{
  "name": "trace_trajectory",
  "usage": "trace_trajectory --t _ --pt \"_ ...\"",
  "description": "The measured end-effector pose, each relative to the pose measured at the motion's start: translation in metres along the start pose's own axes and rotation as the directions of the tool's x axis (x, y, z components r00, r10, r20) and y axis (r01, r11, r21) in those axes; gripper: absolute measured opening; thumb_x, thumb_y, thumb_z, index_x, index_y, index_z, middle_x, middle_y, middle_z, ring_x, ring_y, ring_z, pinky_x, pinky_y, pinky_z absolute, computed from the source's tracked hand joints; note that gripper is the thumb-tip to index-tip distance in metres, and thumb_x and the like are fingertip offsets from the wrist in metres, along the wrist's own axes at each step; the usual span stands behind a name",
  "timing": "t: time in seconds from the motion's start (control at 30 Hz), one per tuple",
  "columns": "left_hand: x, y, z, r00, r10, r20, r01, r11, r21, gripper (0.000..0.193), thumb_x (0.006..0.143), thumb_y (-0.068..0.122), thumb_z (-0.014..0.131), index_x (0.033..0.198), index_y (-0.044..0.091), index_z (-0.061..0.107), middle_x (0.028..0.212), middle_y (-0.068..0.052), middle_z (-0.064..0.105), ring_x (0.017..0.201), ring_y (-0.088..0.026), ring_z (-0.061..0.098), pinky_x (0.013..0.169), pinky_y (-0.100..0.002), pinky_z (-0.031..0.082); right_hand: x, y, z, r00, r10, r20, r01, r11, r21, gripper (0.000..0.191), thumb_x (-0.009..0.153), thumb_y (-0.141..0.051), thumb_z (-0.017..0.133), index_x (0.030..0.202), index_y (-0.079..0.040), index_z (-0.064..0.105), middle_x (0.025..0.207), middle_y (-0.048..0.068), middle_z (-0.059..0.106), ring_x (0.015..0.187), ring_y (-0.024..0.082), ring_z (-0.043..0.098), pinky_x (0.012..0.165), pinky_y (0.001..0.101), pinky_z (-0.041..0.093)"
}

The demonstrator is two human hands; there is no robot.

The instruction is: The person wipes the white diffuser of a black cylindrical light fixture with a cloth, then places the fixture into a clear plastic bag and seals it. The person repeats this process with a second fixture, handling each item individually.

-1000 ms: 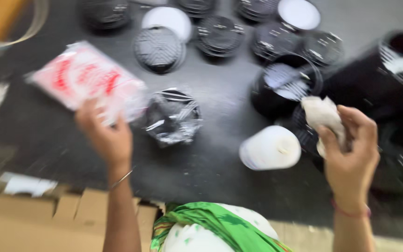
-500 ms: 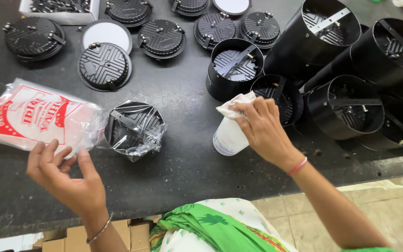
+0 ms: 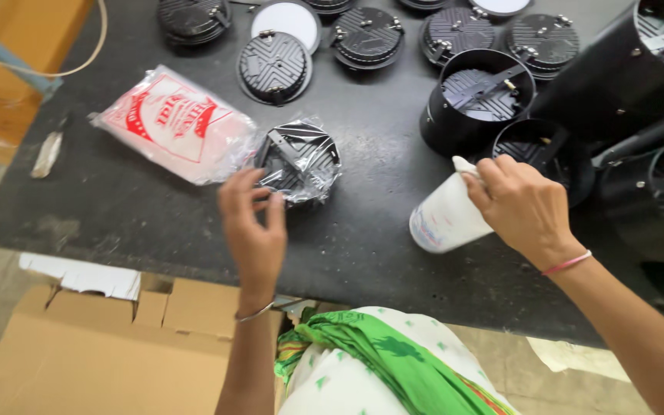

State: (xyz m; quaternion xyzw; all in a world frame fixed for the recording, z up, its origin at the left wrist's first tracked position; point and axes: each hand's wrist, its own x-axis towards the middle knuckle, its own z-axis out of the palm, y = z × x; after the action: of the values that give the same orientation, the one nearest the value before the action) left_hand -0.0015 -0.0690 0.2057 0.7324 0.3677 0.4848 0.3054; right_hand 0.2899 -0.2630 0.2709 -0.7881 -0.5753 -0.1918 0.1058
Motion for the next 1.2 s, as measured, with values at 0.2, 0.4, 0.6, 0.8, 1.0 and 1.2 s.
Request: trace_trajectory --t 0.2,0.4,0.6,0.8,1.0,1.2 --pt "-0.014 -0.024 0.030 0.998 -0.037 0.047 0.026 0.973 0.228 0.063 0.089 0.025 0.078 0.142 0.005 0.050 0.153 -0.026 0.036 0.136 -0.043 0.044 0.111 -0.050 0.041 -0.060 0.032 0.013 0.689 0.612 0.388 -0.641 0.266 0.720 0.038 0.116 -0.038 0.056 0.109 -0.003 0.069 0.084 0.015 0.058 0.064 0.022 0.054 0.059 0.0386 0.043" --pt "-0.020 -0.074 0.049 0.987 -0.110 0.116 0.077 0.963 0.257 0.087 0.081 0.043 0.085 0.148 0.005 0.045 0.158 -0.036 0.019 0.144 -0.054 0.027 0.114 -0.055 0.030 -0.198 0.003 0.042 0.343 0.571 0.746 -0.622 -0.457 0.635 0.037 0.116 -0.036 0.054 0.110 -0.002 0.067 0.085 0.013 0.057 0.066 0.021 0.055 0.060 0.0367 0.043" --pt "-0.010 -0.112 0.076 0.989 -0.095 0.115 0.055 0.948 0.314 0.065 0.081 0.035 0.088 0.130 0.008 0.057 0.162 -0.034 0.022 0.148 -0.051 0.030 0.120 -0.054 0.033 -0.267 -0.031 0.068 0.219 0.571 0.791 -0.512 -0.623 0.591 0.035 0.116 -0.034 0.052 0.111 -0.002 0.065 0.087 0.010 0.057 0.069 0.019 0.055 0.062 0.0349 0.043" --pt "0.030 -0.097 0.099 0.999 0.028 0.047 -0.043 0.934 0.356 0.071 0.081 0.021 0.087 0.138 -0.002 0.052 0.159 -0.037 0.020 0.146 -0.056 0.028 0.119 -0.054 0.029 -0.272 0.001 0.051 0.188 0.732 0.655 -0.523 -0.490 0.698 0.034 0.116 -0.032 0.050 0.112 -0.001 0.064 0.088 0.007 0.057 0.072 0.018 0.055 0.063 0.0330 0.043" --pt "0.018 0.010 0.148 0.954 0.244 0.177 -0.270 0.953 0.140 0.049 0.095 0.008 0.076 0.140 0.003 0.057 0.145 -0.015 0.056 0.140 -0.035 0.051 0.120 -0.046 0.035 -0.316 0.099 -0.045 0.227 0.962 0.149 -0.757 0.078 0.649 0.033 0.116 -0.030 0.048 0.113 -0.001 0.062 0.089 0.005 0.057 0.074 0.016 0.055 0.065 0.0312 0.042" --pt "-0.041 0.106 0.234 0.583 0.706 0.401 -0.637 0.704 -0.314 0.046 0.080 0.018 0.081 0.123 0.011 0.068 0.129 -0.008 0.062 0.128 -0.029 0.054 0.111 -0.043 0.040 -0.302 0.126 -0.073 0.740 0.642 -0.198 -0.671 0.687 -0.280 0.026 0.114 -0.026 0.056 0.105 -0.004 0.063 0.090 0.006 0.057 0.081 0.021 0.058 0.074 0.0312 0.047"
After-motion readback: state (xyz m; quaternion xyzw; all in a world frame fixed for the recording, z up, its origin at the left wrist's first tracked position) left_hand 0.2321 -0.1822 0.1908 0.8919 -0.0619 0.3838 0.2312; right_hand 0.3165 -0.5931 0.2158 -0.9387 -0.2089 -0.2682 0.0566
